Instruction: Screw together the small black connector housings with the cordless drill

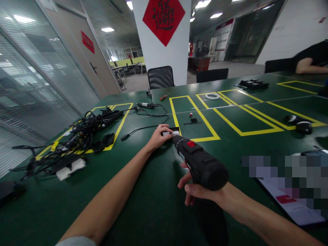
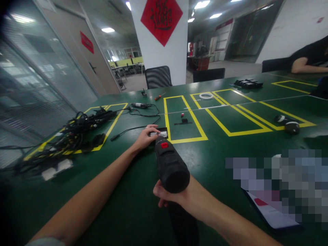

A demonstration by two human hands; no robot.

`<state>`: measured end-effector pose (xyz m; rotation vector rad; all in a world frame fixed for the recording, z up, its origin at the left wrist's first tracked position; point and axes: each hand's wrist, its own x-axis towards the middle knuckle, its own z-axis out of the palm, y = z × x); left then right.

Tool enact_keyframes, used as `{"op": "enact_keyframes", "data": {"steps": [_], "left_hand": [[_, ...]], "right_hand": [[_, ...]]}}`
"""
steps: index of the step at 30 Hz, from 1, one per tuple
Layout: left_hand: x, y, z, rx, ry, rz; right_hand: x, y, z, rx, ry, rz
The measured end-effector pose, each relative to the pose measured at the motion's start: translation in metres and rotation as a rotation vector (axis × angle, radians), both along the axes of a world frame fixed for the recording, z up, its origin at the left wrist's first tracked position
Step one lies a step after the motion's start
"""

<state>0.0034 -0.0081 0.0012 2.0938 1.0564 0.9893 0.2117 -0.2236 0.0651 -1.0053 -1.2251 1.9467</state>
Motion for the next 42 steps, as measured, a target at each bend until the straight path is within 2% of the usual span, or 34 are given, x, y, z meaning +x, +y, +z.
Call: {"op": "enact_keyframes", "data": {"steps": [6, 13, 16, 22, 30, 42], "left_hand": [[-0.0002, 0.0034, -0.0013, 0.013, -0.025, -0.018], [-0.0006, 0.0040, -0.0014, 0.014, -0.004, -0.026], [-0.0008, 0.0036, -0.0015, 0.027, 0.002, -0.012], [-0.0010, 0.0030, -0.0009, 0.026, 0.003, -0.016], [0.0013, -0.0003, 0.0016, 0.013, 0.002, -0.001], [0.0010, 0.0025, -0.0004, 0.037, 0.006, -0.013]], "right_hand": [[0.0044, 0.0001, -0.0021, -0.053, 0.066, -0.051], [0.0026, -0.0033, -0.0060, 0.067, -0.029, -0.109], [0.0020, -0.0028, -0.0050, 0.044, -0.009, -0.089], [0.0024, -0.0026, -0.0034, -0.045, 0.162, -0.012], [0.0008, -0.0017, -0.0003, -0.015, 0.018, -0.082], [-0.0010, -0.0031, -0.0028, 0.005, 0.051, -0.108]]}}
